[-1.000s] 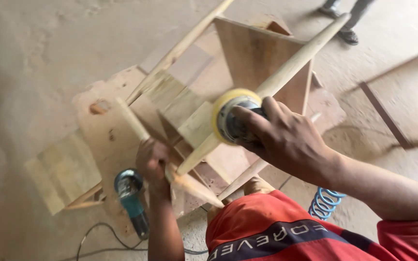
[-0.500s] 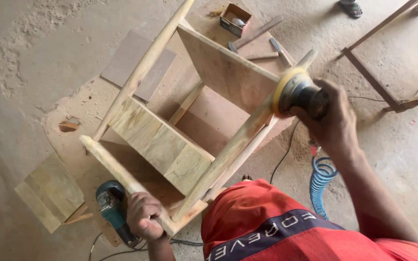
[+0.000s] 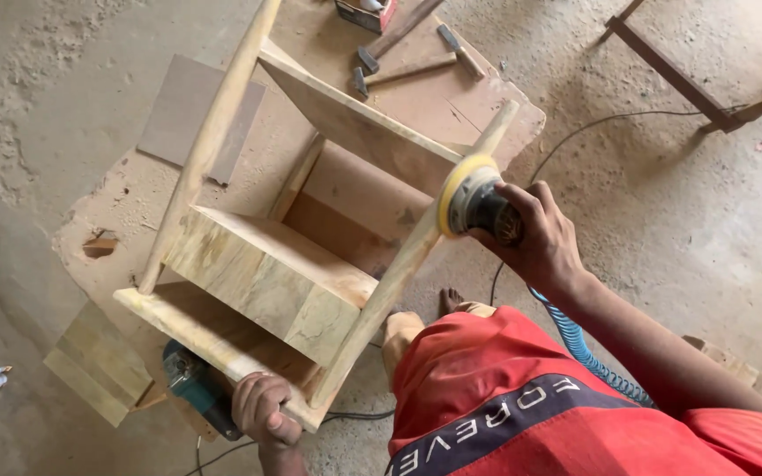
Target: The person uses a pneumatic orbital sander to smooth the surfaces of a wooden chair frame. They systematically sand the legs, seat supports, and backrest, repositioning the chair to access different areas.
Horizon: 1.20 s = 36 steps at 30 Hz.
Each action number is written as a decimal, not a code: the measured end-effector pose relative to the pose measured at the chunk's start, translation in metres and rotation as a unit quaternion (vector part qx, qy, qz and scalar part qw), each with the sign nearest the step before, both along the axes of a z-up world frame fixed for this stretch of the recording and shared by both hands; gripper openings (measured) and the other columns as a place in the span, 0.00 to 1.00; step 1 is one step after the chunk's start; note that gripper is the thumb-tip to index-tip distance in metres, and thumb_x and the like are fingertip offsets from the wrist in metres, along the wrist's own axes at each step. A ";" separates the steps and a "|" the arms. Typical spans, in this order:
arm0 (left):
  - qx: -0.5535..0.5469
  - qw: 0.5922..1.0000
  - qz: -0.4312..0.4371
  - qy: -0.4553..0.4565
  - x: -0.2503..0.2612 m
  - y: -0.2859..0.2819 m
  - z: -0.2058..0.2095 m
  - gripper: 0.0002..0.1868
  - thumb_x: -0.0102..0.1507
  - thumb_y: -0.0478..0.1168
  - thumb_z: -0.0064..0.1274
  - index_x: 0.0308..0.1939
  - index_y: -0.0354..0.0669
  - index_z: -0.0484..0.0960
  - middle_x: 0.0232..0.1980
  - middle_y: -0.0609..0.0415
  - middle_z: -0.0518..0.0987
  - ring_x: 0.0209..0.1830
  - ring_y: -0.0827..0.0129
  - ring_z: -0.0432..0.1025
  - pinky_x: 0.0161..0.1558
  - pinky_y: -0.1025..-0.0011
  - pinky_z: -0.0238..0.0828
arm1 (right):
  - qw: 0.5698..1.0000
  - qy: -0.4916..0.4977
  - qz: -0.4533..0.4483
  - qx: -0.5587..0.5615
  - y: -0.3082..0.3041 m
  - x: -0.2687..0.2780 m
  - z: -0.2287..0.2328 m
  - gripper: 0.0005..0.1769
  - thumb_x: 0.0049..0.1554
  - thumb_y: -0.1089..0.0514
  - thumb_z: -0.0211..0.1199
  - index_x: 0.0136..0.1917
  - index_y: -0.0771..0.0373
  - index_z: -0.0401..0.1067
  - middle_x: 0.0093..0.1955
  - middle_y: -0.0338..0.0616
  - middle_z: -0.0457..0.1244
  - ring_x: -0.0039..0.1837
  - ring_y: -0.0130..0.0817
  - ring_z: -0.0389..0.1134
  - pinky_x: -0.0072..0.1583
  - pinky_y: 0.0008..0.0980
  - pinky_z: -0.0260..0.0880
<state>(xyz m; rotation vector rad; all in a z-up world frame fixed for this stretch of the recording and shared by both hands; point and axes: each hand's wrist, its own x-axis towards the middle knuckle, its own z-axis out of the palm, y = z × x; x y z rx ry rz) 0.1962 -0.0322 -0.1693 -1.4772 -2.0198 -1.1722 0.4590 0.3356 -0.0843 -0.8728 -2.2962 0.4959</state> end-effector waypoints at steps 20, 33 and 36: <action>-0.186 0.921 0.261 -0.222 -0.097 0.057 0.062 0.32 0.69 0.51 0.51 0.73 0.41 0.66 0.83 0.34 0.47 0.82 0.42 0.42 0.71 0.43 0.52 | 0.974 -0.134 0.165 0.073 -0.011 -0.055 0.051 0.35 0.57 0.49 0.71 0.72 0.60 0.63 0.50 0.62 0.62 0.41 0.43 0.68 0.35 0.36 0.77; -0.229 0.927 0.263 -0.137 -0.122 0.042 0.037 0.16 0.71 0.45 0.53 0.57 0.38 0.80 0.74 0.43 0.71 0.84 0.40 0.41 0.79 0.45 0.38 | 0.998 -0.059 0.012 0.036 0.061 -0.015 0.026 0.41 0.54 0.47 0.80 0.72 0.61 0.62 0.55 0.60 0.62 0.46 0.45 0.70 0.38 0.36 0.77; -0.237 0.925 0.267 -0.130 -0.121 0.044 0.039 0.15 0.72 0.46 0.52 0.54 0.38 0.81 0.69 0.45 0.75 0.84 0.40 0.41 0.79 0.47 0.38 | 0.996 0.016 -0.005 0.082 0.074 -0.011 0.009 0.42 0.56 0.49 0.81 0.73 0.62 0.59 0.58 0.56 0.62 0.54 0.45 0.72 0.48 0.38 0.80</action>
